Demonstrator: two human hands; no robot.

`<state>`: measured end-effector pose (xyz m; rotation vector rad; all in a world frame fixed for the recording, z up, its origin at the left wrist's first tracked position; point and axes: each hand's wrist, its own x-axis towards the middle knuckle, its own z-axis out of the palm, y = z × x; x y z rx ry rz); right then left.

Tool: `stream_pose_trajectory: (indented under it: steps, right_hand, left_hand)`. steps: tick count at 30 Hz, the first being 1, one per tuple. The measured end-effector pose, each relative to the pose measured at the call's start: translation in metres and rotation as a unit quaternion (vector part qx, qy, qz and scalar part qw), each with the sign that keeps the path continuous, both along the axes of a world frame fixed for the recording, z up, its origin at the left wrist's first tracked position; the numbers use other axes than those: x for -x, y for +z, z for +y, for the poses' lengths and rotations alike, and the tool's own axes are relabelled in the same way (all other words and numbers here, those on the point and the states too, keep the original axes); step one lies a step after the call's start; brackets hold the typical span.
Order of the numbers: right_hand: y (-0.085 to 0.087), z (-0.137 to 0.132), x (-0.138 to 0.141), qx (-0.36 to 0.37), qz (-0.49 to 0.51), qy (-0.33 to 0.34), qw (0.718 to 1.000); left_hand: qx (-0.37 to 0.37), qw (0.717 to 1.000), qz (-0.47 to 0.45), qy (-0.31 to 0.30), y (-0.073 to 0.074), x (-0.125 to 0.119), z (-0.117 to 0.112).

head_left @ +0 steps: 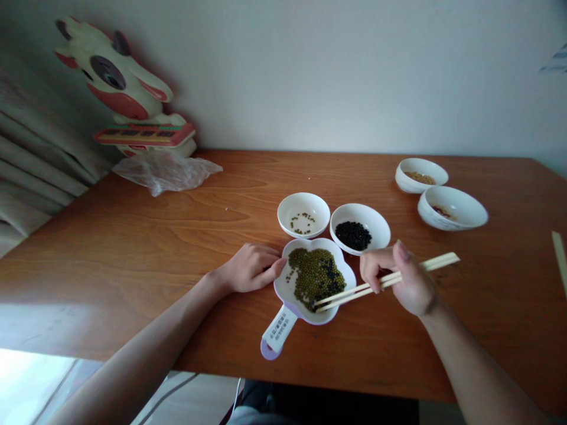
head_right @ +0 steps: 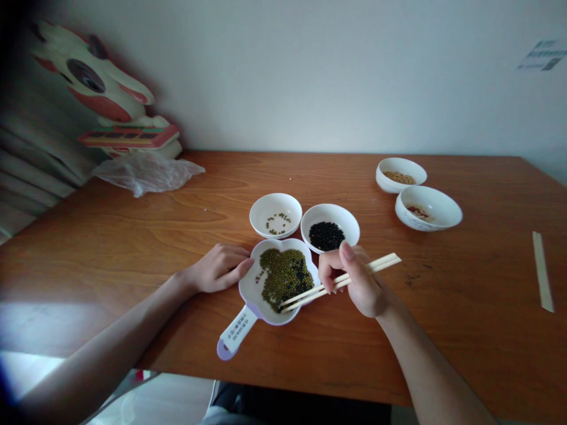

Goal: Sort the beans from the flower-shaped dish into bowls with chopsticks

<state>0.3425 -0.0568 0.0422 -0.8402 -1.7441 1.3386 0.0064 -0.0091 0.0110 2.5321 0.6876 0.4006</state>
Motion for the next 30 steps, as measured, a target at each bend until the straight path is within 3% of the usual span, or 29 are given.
stream_pose_trajectory:
  steps: [8,14,19,26,28,30]
  right_hand:
    - [0.002,-0.001,0.002,-0.007,0.03,-0.038,0.999]
    - [0.012,0.002,0.001,-0.037,0.12,-0.104,0.987]
    - [0.016,0.01,-0.009,-0.107,0.2,-0.233,0.946]
    - [0.018,0.02,-0.022,-0.209,0.21,-0.413,0.861]
    - [0.021,0.018,-0.021,-0.216,0.212,-0.424,0.854]
    - [0.025,0.015,-0.018,-0.189,0.205,-0.405,0.871]
  left_hand:
    - [0.0,1.0,0.0,-0.001,0.0,0.0,0.001]
    - [0.004,1.0,0.006,-0.004,-0.001,0.001,0.0]
    - [-0.001,1.0,0.006,0.0,-0.002,0.001,0.0]
    - [-0.009,0.999,0.028,0.016,-0.005,0.004,0.0]
    - [-0.011,1.0,0.026,0.014,-0.005,0.004,0.0]
    - [-0.011,1.0,0.022,0.013,-0.004,0.003,0.0]
